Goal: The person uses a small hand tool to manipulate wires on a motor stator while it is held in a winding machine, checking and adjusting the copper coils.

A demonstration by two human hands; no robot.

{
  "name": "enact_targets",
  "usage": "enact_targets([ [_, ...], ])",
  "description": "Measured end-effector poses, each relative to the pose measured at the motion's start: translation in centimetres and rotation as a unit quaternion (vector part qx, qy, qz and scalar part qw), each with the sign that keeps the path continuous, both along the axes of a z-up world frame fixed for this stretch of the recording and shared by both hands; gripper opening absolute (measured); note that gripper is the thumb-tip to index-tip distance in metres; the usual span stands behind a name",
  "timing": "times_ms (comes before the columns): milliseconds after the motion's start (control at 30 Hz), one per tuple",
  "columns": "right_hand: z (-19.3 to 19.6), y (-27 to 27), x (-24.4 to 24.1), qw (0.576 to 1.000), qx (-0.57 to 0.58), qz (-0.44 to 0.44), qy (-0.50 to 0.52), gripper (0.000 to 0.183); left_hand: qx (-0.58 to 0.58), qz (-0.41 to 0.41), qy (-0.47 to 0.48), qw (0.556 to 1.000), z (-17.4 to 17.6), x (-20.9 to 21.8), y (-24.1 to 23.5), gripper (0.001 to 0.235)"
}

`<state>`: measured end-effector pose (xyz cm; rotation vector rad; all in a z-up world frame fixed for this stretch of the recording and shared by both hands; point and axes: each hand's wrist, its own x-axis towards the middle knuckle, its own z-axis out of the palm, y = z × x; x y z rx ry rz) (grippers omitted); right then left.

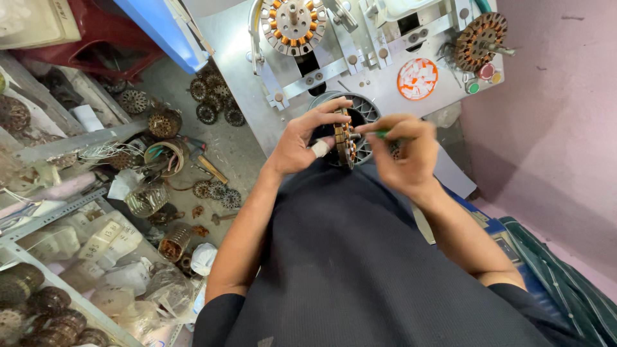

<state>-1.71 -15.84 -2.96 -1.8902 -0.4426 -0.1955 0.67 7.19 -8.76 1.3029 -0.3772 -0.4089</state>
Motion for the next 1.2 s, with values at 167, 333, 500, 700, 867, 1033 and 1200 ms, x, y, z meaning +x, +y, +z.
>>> enact_targets([
  [167, -5.5, -7.1, 3.2, 0.961, 0.14, -0.163, 0.176, 0.015, 0.163, 0.0, -0.146, 0.976, 1.9, -1.0, -0.8, 0.109],
  [333, -15.0, -13.2, 5.6, 0.935, -0.121, -0.205, 0.261, 0.014, 0.23, 0.049, -0.15, 0.96, 2.0, -1.3, -2.3, 0.117],
  [500, -20.4, -15.0, 5.1, 0.918, -0.269, -0.232, 0.176, 0.02, 0.22, 0.074, -0.188, 0.954, 1.3, -1.5, -2.8, 0.118],
  [700, -22.9, -14.6, 5.2, 0.919, -0.28, -0.241, 0.141, 0.019, 0.201, 0.064, -0.17, 0.963, 0.9, -1.2, -3.1, 0.119],
  [867, -23.3, -14.5, 5.6, 0.92, -0.268, -0.246, 0.145, 0.016, 0.244, 0.037, -0.16, 0.956, 2.1, -1.1, -3.0, 0.119],
  [1033, -19.1, -13.1, 5.8, 0.932, -0.227, -0.259, 0.112, 0.011, 0.271, 0.093, -0.236, 0.928, 4.4, -1.0, -2.8, 0.095],
  [1200, -9.0, -8.5, 5.0, 0.972, -0.014, -0.166, 0.165, 0.007, 0.278, 0.167, -0.222, 0.92, 7.1, -1.7, -3.3, 0.036],
])
